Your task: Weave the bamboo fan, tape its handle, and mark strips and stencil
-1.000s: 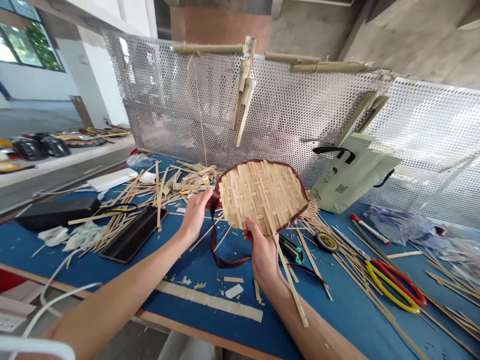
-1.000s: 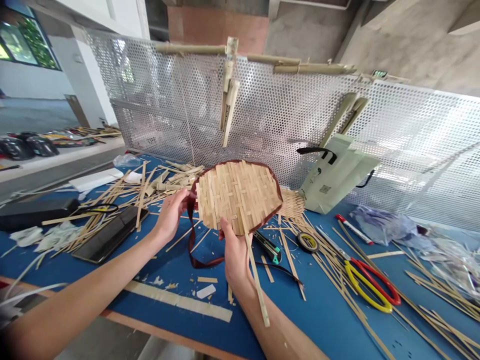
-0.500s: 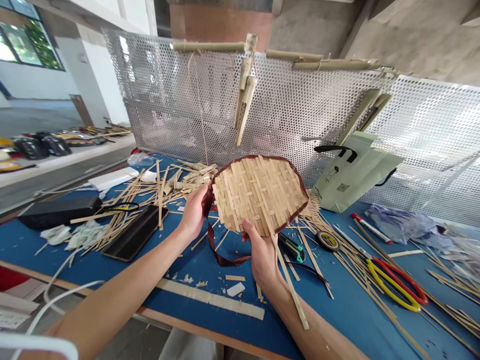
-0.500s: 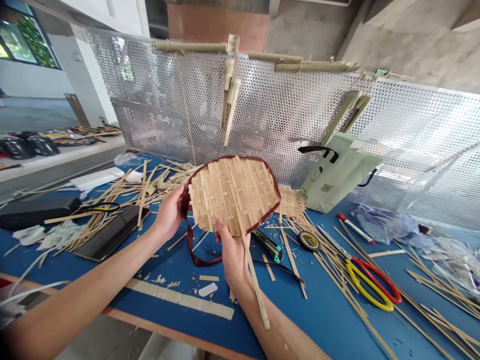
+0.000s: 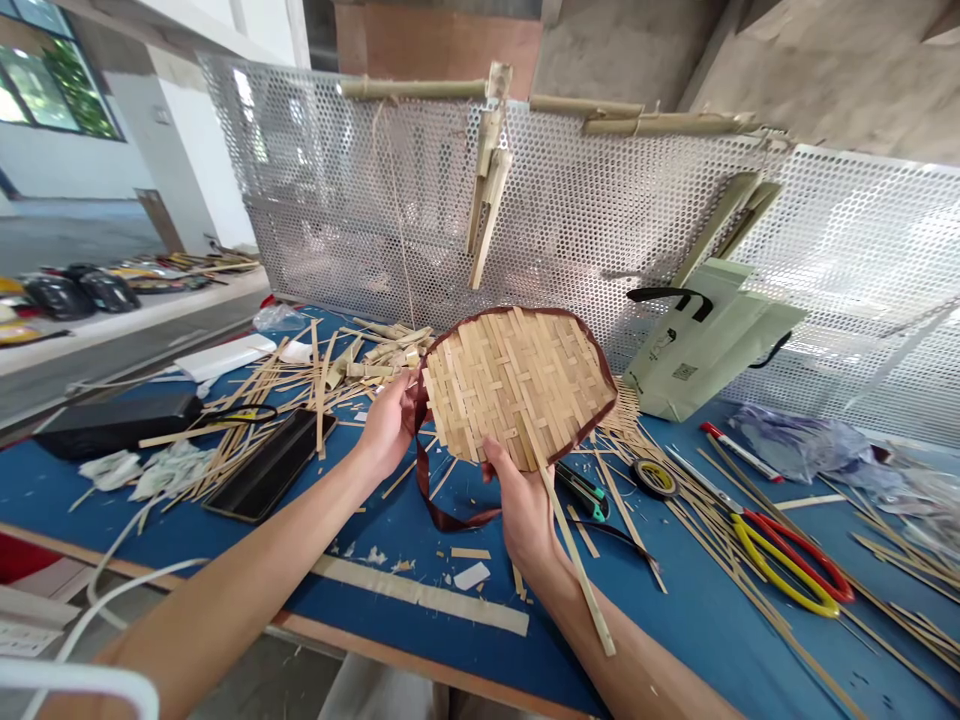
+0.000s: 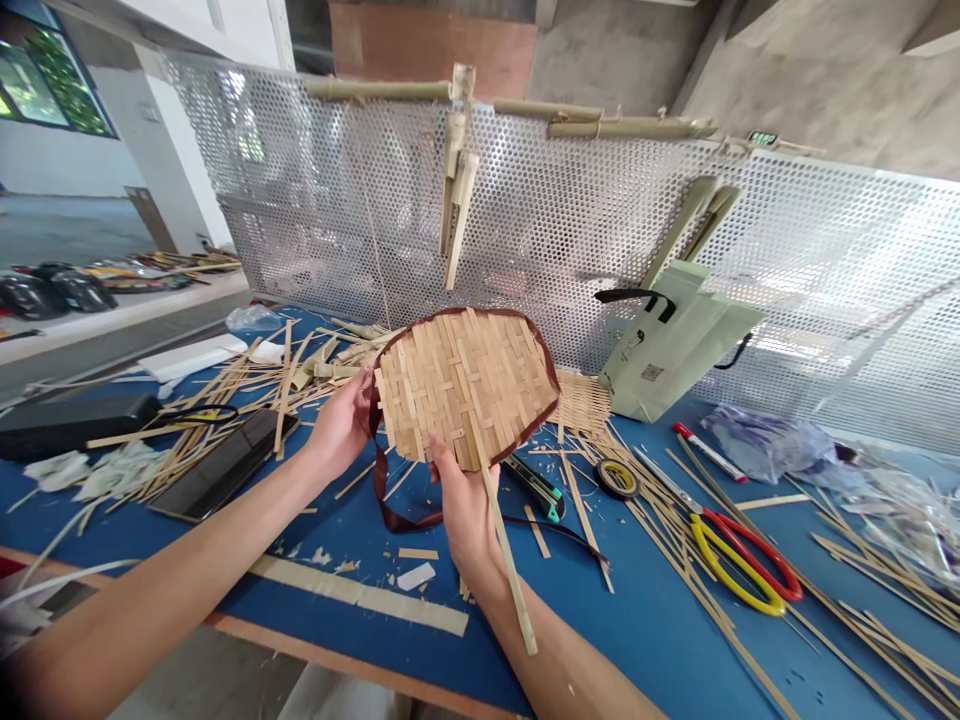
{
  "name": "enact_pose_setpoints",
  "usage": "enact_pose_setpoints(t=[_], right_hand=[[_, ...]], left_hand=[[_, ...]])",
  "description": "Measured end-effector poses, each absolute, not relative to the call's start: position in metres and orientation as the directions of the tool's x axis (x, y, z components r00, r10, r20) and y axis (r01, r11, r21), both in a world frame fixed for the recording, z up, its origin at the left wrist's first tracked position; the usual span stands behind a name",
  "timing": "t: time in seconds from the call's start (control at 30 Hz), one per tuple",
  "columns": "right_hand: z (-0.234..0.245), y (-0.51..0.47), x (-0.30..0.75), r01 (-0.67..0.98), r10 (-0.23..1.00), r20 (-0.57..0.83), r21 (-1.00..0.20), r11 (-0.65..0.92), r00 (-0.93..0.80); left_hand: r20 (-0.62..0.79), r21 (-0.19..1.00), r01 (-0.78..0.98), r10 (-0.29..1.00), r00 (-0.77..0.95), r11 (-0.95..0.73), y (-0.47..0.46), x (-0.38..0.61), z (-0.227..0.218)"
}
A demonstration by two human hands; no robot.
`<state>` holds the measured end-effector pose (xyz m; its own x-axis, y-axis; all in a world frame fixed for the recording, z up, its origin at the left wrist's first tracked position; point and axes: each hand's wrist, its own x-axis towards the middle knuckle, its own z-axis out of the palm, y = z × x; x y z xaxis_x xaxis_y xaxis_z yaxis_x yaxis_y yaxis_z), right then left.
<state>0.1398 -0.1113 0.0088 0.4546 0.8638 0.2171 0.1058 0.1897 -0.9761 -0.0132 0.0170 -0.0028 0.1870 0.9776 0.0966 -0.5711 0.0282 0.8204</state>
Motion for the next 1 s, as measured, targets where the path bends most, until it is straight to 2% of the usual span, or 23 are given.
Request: enact_pose_setpoints(t=[0.17, 0.53, 0.8, 1.0], right_hand=[[0.003, -0.109, 0.140, 0.117, 0.855, 0.200, -0.979, 0.164, 0.479], [-0.002, -0.107, 0.141, 0.086, 0.850, 0.177, -0.984, 0.154, 0.496], [0.003, -0.107, 0.139, 0.041, 0.856, 0.195, -0.979, 0.201, 0.480], [0.002, -0.108, 0.138, 0.070, 0.856, 0.206, -0.978, 0.197, 0.475]], left_hand=[[0.136, 0.825, -0.565, 0.961, 0.241, 0.024, 0.019, -0.012, -0.007], [0.178, 0.827, -0.562, 0.961, 0.211, -0.030, 0.013, -0.009, -0.004], [0.114, 0.831, -0.552, 0.952, 0.284, 0.065, 0.005, -0.002, -0.001], [0.084, 0.837, -0.531, 0.926, 0.367, 0.134, 0.001, -0.001, 0.000]])
